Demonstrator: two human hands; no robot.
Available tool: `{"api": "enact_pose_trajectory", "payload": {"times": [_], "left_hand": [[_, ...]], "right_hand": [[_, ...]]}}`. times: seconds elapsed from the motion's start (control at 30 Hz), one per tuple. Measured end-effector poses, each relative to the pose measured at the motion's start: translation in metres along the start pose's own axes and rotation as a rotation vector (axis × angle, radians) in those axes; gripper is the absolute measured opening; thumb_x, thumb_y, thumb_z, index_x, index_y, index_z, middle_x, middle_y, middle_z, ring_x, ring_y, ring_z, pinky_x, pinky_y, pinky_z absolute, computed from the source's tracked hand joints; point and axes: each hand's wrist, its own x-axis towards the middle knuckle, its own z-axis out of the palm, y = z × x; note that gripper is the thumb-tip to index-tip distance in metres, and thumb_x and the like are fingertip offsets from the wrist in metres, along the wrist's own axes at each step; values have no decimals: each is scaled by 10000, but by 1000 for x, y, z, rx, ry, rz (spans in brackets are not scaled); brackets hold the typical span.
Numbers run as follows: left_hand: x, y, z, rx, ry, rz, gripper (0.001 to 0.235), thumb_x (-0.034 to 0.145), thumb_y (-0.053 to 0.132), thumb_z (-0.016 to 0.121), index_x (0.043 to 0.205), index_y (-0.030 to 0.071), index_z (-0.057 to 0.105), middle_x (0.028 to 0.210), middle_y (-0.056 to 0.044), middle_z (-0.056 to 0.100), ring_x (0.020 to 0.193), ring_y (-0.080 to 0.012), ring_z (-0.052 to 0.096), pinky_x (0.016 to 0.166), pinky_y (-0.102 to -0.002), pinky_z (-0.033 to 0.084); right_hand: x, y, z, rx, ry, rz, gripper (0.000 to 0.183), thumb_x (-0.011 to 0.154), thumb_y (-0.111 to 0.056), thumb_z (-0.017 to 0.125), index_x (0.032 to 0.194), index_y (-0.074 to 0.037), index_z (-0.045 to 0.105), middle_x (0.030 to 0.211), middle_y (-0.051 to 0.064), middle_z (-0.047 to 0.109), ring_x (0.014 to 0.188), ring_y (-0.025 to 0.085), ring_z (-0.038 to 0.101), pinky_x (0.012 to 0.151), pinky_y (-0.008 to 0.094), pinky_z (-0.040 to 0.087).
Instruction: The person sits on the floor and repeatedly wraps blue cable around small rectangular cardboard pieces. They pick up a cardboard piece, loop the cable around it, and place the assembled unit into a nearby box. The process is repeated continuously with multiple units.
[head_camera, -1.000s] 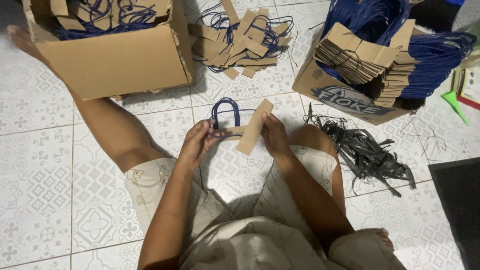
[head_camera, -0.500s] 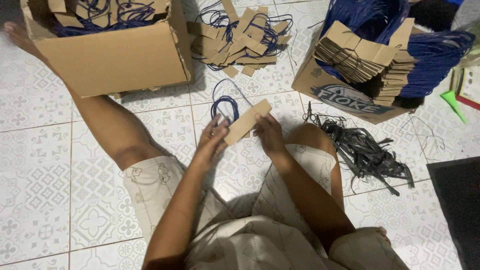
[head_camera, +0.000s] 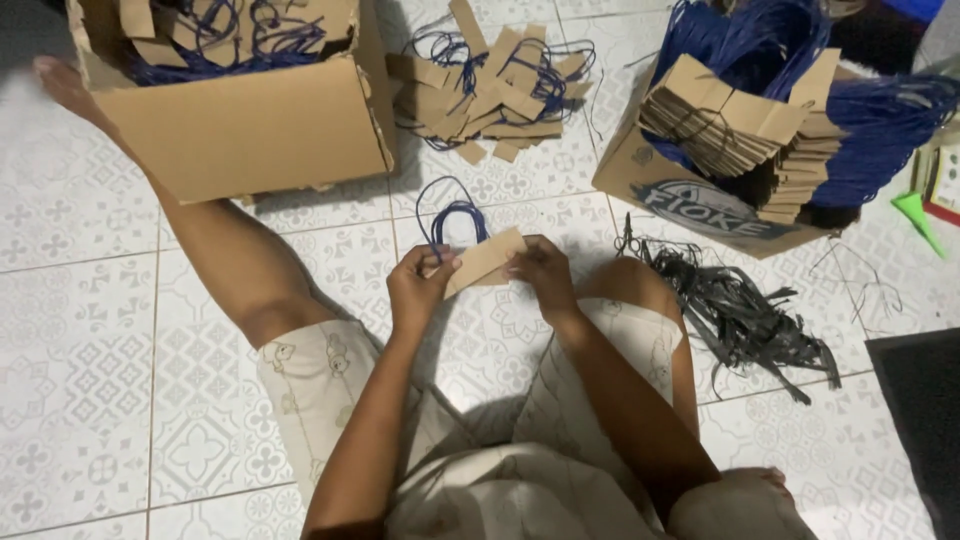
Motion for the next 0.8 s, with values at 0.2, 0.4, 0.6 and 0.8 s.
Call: {"api": "enact_pose_trajectory", "payload": {"times": [0.2, 0.4, 0.6, 0.8], "left_hand": [[4, 23, -28, -191, -309, -32, 369, 759, 142, 922, 1096, 126, 770, 952, -84, 790, 714, -66, 676, 564, -184, 534], [12, -23, -41, -331, -411, -165, 363, 825, 154, 866, 1148, 54, 735, 1007, -89, 746, 791, -108, 697, 597, -194, 536], [-17, 16, -42, -386, -391, -286, 317, 868, 195, 826, 1148, 72, 746, 1004, -78, 719, 798, -155, 687, 682, -273, 576], [-8, -55, -15, 3, -267, -225, 193, 858, 320, 840, 1039, 267, 798, 975, 9, 785, 751, -92, 658, 686, -255, 505]], "right_hand": [[-2, -18, 4, -54, -134, 105, 327, 846, -201, 871, 1034, 18, 718, 801, 88, 594, 733, 218, 683, 682, 404, 669], [-10, -30, 4, -86, -140, 175, 331, 806, -194, 887, 1031, 0, 739, 818, 70, 606, 763, 186, 671, 674, 333, 669], [-5, -19, -4, -200, -245, 149, 366, 833, -174, 846, 1141, -8, 737, 877, 73, 592, 802, 174, 679, 679, 309, 666], [13, 22, -23, -762, -469, 44, 307, 867, -94, 743, 1150, 12, 688, 843, 200, 671, 695, 266, 741, 571, 388, 638]]}}
